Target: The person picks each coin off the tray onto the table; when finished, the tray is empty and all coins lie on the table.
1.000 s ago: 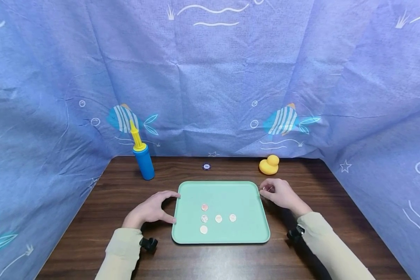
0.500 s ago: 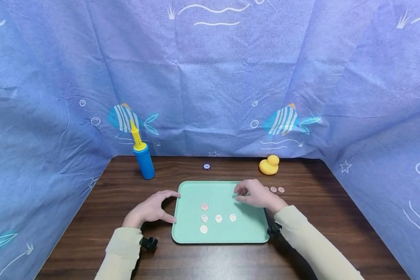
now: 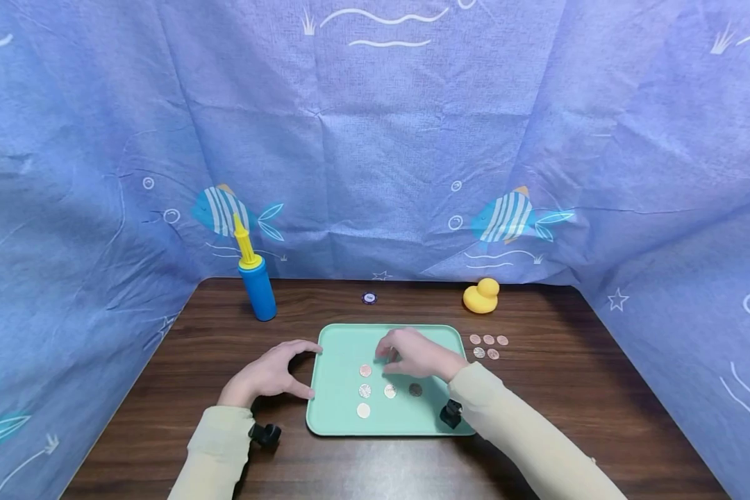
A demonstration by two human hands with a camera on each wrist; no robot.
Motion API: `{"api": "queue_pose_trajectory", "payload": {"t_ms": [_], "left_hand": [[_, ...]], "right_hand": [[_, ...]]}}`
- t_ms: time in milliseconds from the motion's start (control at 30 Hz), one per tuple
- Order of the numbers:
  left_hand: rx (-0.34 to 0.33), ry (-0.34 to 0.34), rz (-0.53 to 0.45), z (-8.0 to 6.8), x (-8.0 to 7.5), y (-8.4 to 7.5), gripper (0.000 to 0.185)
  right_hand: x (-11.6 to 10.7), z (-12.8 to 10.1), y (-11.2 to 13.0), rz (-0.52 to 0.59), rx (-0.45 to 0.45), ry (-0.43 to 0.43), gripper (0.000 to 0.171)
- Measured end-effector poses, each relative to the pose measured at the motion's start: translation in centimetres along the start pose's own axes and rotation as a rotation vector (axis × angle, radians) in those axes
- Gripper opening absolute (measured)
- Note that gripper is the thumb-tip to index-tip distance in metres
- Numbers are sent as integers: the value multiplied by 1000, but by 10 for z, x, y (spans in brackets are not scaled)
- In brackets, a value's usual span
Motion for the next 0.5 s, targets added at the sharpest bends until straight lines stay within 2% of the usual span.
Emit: {"api": "queue_pose_trajectory", "payload": {"t_ms": [267,500], "left_hand": [[15,11,-9,2,1,-2,82],[8,13,-21,0,1,-2,82]], "right_hand": [[15,14,19,31,-38,33,13],[23,20,24,-15,-78,37,11]]}}
Point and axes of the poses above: each hand's wrist, its own z-axis towards the middle knuckle, its own x-axis out of the palm, y = z × x, the point moved 4 cm from there along z, towards the middle knuckle, and after that the axes turned 10 degrees about -y, right-handed, at the moved point
